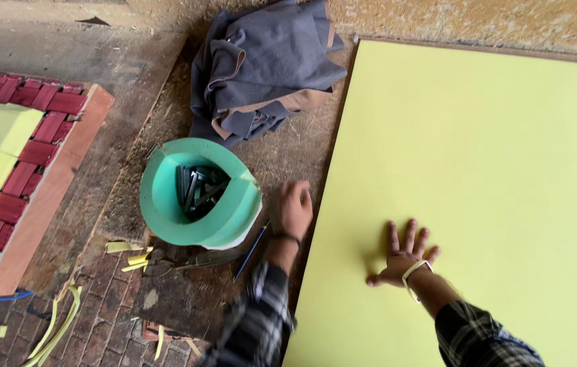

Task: The person aligns a brown fabric over a yellow foam sheet on a workbench, sprays adhesive onto the foam, and presses the fabric to adhere it. They then lift the covered foam, place a new foam sheet on the bench, and cut the foam to size using a long metal blade.

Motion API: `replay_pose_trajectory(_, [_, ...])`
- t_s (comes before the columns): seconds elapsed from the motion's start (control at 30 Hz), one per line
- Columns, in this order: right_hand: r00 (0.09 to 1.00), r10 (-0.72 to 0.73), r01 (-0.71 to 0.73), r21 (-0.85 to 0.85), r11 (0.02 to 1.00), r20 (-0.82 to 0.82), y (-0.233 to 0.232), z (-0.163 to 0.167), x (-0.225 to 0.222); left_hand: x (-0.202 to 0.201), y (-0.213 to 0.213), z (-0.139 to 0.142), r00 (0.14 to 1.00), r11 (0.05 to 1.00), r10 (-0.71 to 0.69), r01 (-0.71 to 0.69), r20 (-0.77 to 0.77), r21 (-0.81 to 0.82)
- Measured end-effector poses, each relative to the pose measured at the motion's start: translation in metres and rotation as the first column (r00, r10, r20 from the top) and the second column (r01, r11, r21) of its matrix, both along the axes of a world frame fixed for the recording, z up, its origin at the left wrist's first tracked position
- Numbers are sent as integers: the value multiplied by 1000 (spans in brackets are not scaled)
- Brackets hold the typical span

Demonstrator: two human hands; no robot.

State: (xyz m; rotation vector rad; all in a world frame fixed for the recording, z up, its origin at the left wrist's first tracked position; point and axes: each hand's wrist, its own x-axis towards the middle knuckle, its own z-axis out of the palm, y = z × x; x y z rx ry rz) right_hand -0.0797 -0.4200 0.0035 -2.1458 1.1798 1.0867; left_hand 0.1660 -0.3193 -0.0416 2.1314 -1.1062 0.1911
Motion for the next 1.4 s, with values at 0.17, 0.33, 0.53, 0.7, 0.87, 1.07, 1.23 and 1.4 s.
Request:
replay_pose_trajectory(0.17, [999,-29,30,32,999,-38,-4,9,9,131,-112,56,939,909,78,-205,334,363])
replay_pose_trajectory(0.33, [996,-17,22,57,998,-91,-11,14,13,182,-156,107,977,801,179,-215,119,558])
replay_pose_trajectory(0.53, [998,-17,21,59,998,-65,-10,22,11,71,-157,188,982,910,-131,174,137,-376])
replay_pose_trajectory(0.7, [1000,-7,8,35,999,-24,-12,26,8,-113,-85,213,877,797,-477,399,-66,-454])
replay_pose_trajectory(0.87, [866,-225,148,201,968,447,-19,4,-24,-200,-28,184,744,802,-581,454,-330,-388])
replay_pose_trajectory(1.07, [305,-850,97,874,476,429,-34,-20,-149,-228,4,114,410,919,-374,45,-832,-391])
replay_pose_trajectory(1.23, [110,-968,-91,972,217,226,-25,-31,-181,-275,-3,92,398,926,-375,121,-837,-357])
replay_pose_trajectory(1.4, [43,-984,-202,967,158,170,-44,-6,-170,-288,-26,127,431,878,-476,185,-767,-441])
